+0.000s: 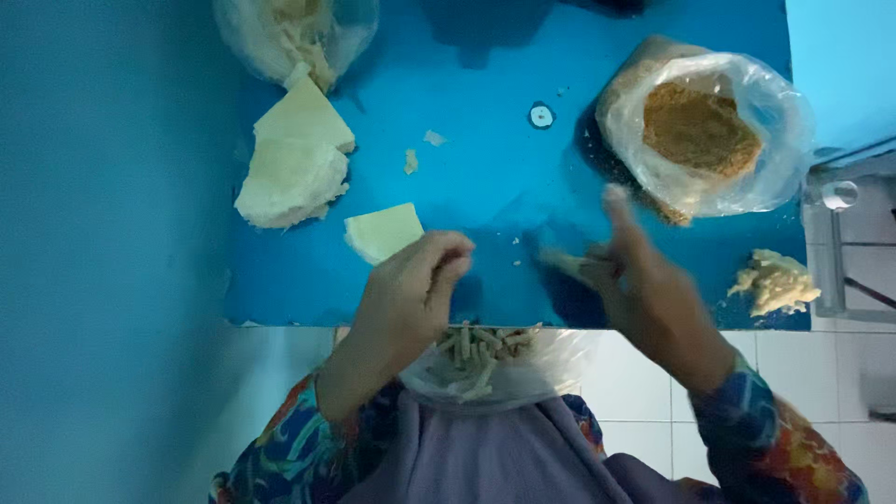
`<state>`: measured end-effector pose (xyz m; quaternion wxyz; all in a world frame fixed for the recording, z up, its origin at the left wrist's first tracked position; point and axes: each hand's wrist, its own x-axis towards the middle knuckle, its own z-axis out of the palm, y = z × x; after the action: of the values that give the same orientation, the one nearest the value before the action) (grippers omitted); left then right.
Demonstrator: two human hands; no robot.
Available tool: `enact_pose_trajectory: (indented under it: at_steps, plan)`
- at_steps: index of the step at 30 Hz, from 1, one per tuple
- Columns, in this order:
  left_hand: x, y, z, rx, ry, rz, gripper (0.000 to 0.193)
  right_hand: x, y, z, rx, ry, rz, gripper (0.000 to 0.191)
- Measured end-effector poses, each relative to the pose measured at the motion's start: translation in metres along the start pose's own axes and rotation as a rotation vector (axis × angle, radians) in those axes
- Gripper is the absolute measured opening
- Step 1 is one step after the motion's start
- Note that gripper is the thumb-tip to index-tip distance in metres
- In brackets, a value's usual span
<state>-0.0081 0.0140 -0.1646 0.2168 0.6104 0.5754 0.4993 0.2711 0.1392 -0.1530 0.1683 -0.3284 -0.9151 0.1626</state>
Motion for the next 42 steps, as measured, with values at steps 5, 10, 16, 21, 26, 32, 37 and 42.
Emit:
enact_pose_trajectory:
  at_steps: [5, 10, 16, 21, 26, 32, 37, 42]
  plan:
    - [0.001, -0.004, -0.007, 0.018, 0.012, -0.087, 0.015, 0.023, -0.026, -0.010, -0.308, 0.243, 0.018, 0.077]
    - [0.009, -0.001, 0.007, -0.231, 0.026, 0.050, 0.033, 0.032, -0.066, -0.004, 0.216, 0.112, 0.013, 0.086]
    - [0.005, -0.019, 0.019, -0.550, -0.018, -0.428, 0.022, 0.039, -0.072, 0.009, 0.304, 0.121, -0.027, 0.079]
    - [0.002, -0.028, 0.028, -0.619, 0.054, -0.450, 0.020, 0.032, -0.077, 0.027, 0.217, 0.163, -0.069, 0.055]
    - [-0.002, -0.008, 0.039, -0.878, 0.036, -0.420, 0.038, 0.027, -0.083, 0.042, 0.386, 0.256, -0.043, 0.062]
    - [-0.004, 0.002, 0.045, -0.833, 0.051, -0.462, 0.028, 0.025, -0.086, 0.032, 0.566, 0.246, 0.215, 0.058]
    - [-0.008, -0.001, 0.056, -0.893, 0.119, -0.368, 0.018, 0.024, -0.088, 0.028, 0.393, 0.221, 0.188, 0.057]
    - [-0.014, -0.007, 0.058, -0.911, 0.131, -0.370, 0.022, 0.022, -0.084, 0.023, 0.354, 0.143, 0.212, 0.055]
